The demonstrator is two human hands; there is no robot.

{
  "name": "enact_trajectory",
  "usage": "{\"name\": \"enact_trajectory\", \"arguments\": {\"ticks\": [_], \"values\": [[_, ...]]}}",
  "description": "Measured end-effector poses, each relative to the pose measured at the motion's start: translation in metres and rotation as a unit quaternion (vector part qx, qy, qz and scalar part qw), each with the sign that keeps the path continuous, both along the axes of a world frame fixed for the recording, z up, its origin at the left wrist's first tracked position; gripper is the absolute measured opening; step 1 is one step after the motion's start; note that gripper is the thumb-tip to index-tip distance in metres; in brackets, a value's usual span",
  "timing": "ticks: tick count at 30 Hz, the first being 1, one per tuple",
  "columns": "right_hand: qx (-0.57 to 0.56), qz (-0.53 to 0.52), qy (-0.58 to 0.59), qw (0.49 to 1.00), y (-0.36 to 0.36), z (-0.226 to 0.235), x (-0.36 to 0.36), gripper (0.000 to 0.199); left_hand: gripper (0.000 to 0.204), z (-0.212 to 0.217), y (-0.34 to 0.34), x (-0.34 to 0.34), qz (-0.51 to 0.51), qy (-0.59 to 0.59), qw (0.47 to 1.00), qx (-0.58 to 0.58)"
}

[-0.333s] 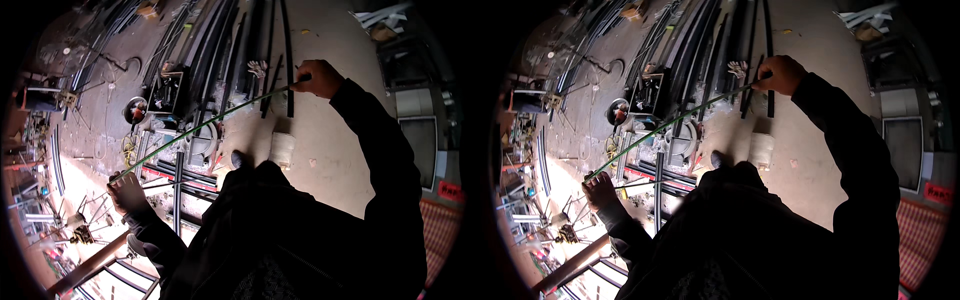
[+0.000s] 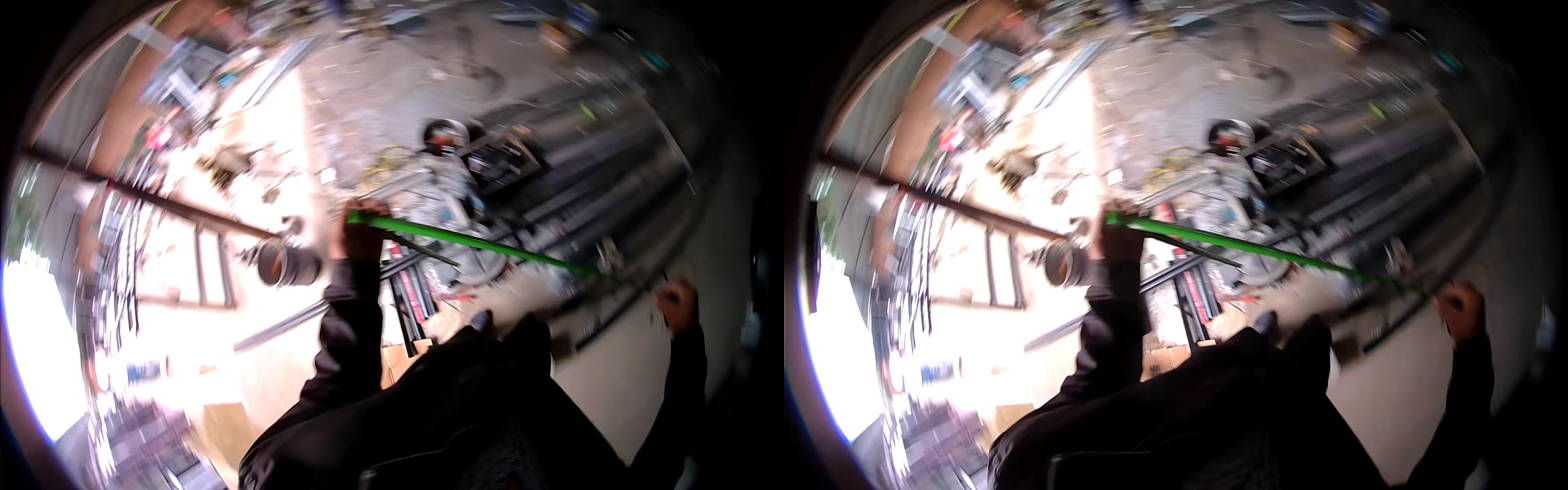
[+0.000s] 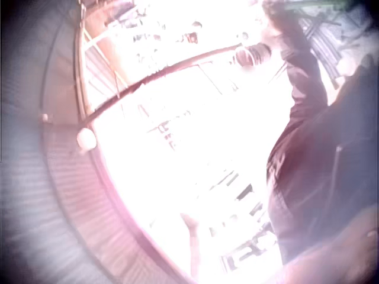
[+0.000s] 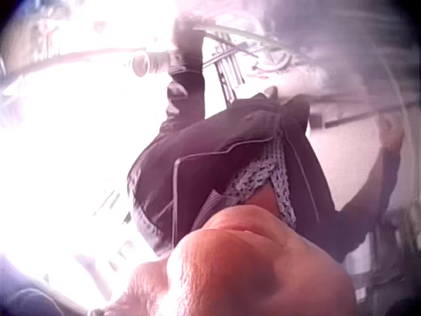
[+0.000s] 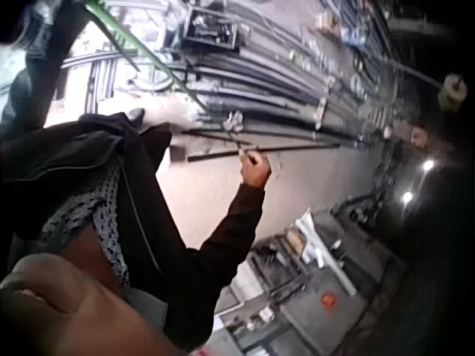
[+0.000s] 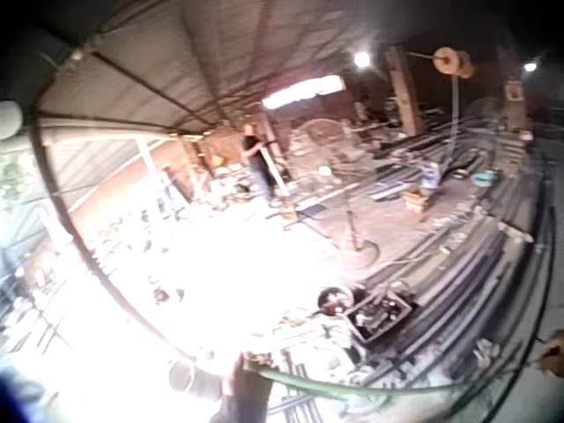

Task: The person uses a green flexible tape measure to measure the dimensions of a large metal window frame and several long metal bars. They measure the frame's width and height, then measure and mark the metal bars on the floor before placing them aside.

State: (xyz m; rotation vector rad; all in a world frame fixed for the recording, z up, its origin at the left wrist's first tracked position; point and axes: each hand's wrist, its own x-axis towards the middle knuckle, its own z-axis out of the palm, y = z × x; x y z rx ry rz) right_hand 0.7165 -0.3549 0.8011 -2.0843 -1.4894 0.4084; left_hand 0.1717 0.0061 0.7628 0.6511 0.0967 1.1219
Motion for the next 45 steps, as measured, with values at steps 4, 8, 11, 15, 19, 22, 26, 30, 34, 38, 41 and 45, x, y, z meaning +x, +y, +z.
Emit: {"name": "enact_trajectory", "arguments": {"ticks": [4, 8, 11, 15, 19, 22, 26, 30, 34, 38, 41, 45], "values": [[-0.002, 0.082, 0.013, 0.997, 0.047, -0.048, 0.099, 0.027, 0.028, 0.017, -0.018, -0.004, 0.111, -0.018, 0.991, -0.077], [0.029, 0.147, 0.029, 0.988, 0.128, -0.066, 0.166, 0.027, 0.030, 0.015, -0.040, -0.012, 0.230, -0.015, 0.971, -0.061], [-0.008, 0.193, 0.054, 0.980, 0.180, -0.080, 0.205, 0.025, 0.028, 0.037, -0.068, -0.015, 0.353, 0.025, 0.932, -0.077], [0.005, 0.241, 0.075, 0.968, 0.244, -0.071, 0.231, 0.023, 0.027, 0.084, -0.080, -0.030, 0.455, 0.097, 0.880, -0.091], [0.045, 0.321, 0.077, 0.943, 0.307, -0.055, 0.232, 0.024, 0.029, 0.127, -0.088, -0.057, 0.502, 0.099, 0.855, -0.084], [0.016, 0.330, 0.070, 0.941, 0.332, -0.049, 0.201, 0.023, 0.028, 0.134, -0.097, -0.084, 0.545, 0.109, 0.823, -0.118], [-0.011, 0.324, 0.061, 0.944, 0.331, -0.058, 0.166, 0.021, 0.021, 0.112, -0.094, -0.092, 0.596, 0.143, 0.765, -0.197], [-0.055, 0.288, 0.056, 0.954, 0.320, -0.082, 0.148, 0.020, 0.038, 0.011, -0.066, -0.138, 0.576, 0.163, 0.742, -0.303], [-0.116, 0.277, 0.016, 0.954, 0.323, -0.115, 0.157, 0.022, 0.024, -0.214, -0.067, -0.229, 0.528, 0.417, 0.628, -0.391], [-0.188, 0.293, -0.083, 0.934, 0.311, -0.072, 0.140, 0.020, 0.033, -0.341, -0.055, -0.151, 0.027, 0.938, 0.297, -0.180], [-0.291, 0.260, -0.135, 0.911, 0.317, -0.082, 0.133, 0.020, 0.035, -0.407, -0.091, -0.096, -0.057, 0.925, 0.332, -0.177], [-0.359, 0.291, -0.151, 0.874, 0.317, -0.139, 0.130, 0.017, 0.038, -0.536, -0.148, -0.078, -0.112, 0.896, 0.344, -0.256]]}}
